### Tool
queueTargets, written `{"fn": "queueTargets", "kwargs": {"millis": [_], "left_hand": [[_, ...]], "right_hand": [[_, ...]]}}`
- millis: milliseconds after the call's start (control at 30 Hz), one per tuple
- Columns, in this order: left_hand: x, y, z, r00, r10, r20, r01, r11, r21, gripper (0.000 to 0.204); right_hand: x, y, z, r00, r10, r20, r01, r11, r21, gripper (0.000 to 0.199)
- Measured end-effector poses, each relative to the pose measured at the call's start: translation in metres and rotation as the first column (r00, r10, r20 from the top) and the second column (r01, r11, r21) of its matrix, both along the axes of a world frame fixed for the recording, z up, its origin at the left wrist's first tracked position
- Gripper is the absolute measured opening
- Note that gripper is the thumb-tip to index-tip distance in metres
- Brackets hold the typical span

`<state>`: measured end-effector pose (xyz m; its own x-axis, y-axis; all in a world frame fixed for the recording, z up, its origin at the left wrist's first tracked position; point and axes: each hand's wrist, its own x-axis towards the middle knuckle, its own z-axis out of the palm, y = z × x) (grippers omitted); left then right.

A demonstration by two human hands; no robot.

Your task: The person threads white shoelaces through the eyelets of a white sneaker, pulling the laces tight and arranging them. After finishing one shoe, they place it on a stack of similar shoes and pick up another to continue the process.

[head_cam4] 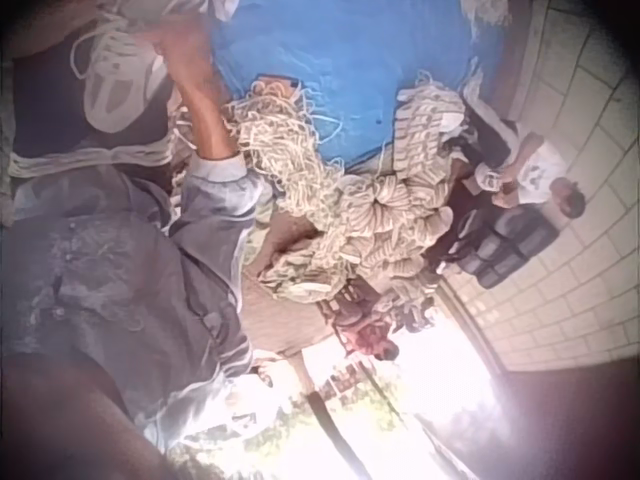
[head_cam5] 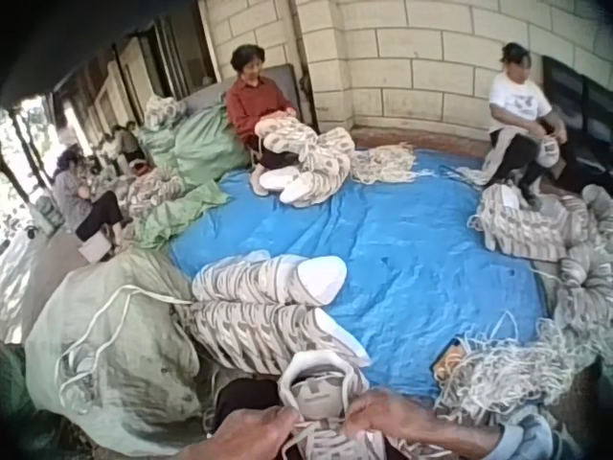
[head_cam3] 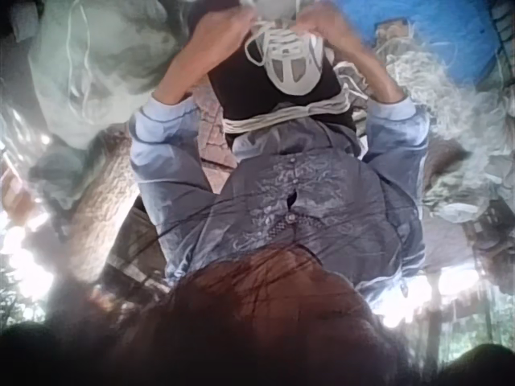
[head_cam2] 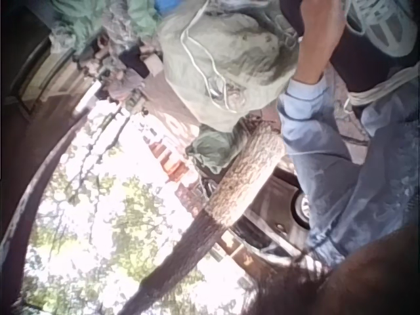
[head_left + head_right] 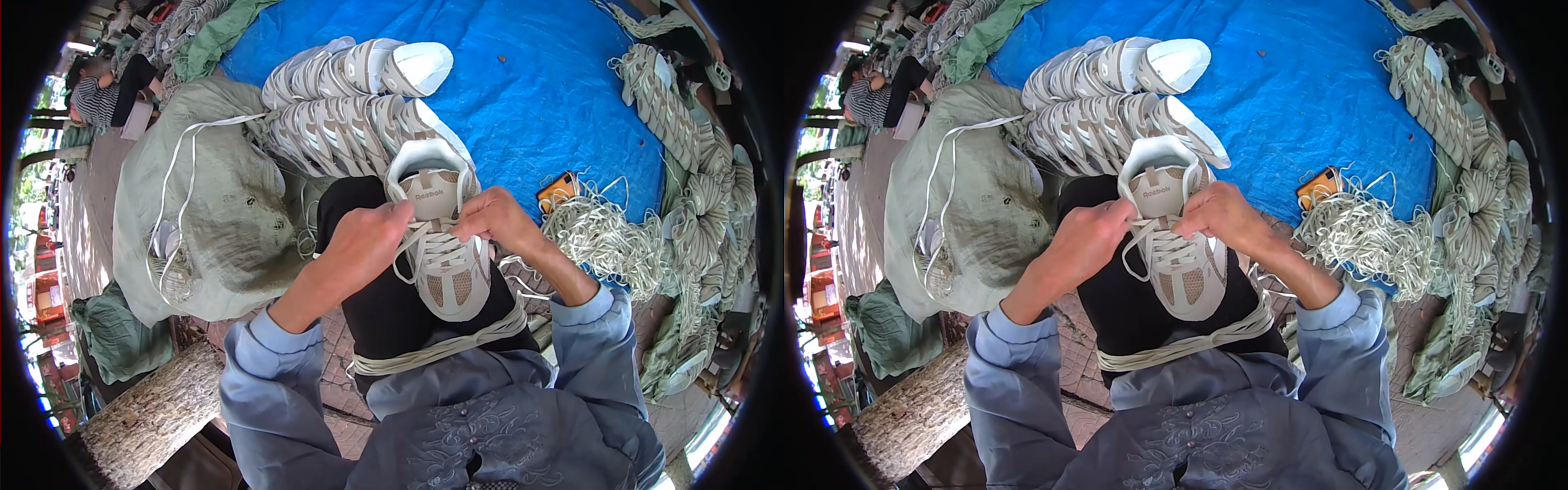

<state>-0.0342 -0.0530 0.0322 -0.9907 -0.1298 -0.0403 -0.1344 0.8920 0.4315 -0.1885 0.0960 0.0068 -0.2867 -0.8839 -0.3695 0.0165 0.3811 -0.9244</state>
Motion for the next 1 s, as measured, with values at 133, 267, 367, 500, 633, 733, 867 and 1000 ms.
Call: {"fn": "queueTargets", "kwargs": {"millis": [133, 267, 367, 500, 633, 733, 867, 1000], "left_hand": [[0.017, -0.010, 0.002, 1.000, -0.023, -0.013, 0.021, 0.995, -0.095, 0.012], [0.024, -0.011, 0.006, 0.997, -0.076, -0.033, 0.063, 0.957, -0.285, 0.014], [0.030, -0.020, 0.011, 0.995, -0.068, -0.078, 0.038, 0.940, -0.339, 0.017], [0.047, -0.049, 0.011, 0.985, 0.010, -0.170, -0.079, 0.913, -0.400, 0.016], [0.043, -0.055, 0.003, 0.968, 0.126, -0.218, -0.175, 0.960, -0.218, 0.010], [0.035, -0.051, 0.011, 0.952, 0.208, -0.224, -0.219, 0.975, -0.025, 0.009], [0.024, -0.038, 0.017, 0.931, 0.222, -0.289, -0.292, 0.929, -0.227, 0.016], [0.019, -0.009, 0.022, 0.905, 0.086, -0.418, -0.168, 0.972, -0.162, 0.024]], "right_hand": [[0.000, -0.001, -0.014, 0.941, 0.027, -0.337, -0.023, 1.000, 0.015, 0.024], [0.001, -0.009, -0.012, 0.830, 0.115, -0.546, -0.080, 0.993, 0.087, 0.022], [0.012, -0.016, -0.009, 0.709, 0.120, -0.694, -0.039, 0.991, 0.132, 0.020], [0.016, -0.024, -0.011, 0.679, 0.071, -0.731, 0.040, 0.990, 0.133, 0.021], [0.012, -0.012, -0.007, 0.767, -0.043, -0.641, 0.041, 0.999, -0.018, 0.019], [0.009, -0.005, -0.003, 0.672, -0.049, -0.739, -0.094, 0.984, -0.151, 0.011], [0.006, -0.015, -0.007, 0.269, 0.085, -0.959, -0.296, 0.955, 0.002, 0.005], [-0.001, -0.019, -0.007, 0.196, 0.126, -0.972, -0.426, 0.904, 0.032, 0.010]]}}
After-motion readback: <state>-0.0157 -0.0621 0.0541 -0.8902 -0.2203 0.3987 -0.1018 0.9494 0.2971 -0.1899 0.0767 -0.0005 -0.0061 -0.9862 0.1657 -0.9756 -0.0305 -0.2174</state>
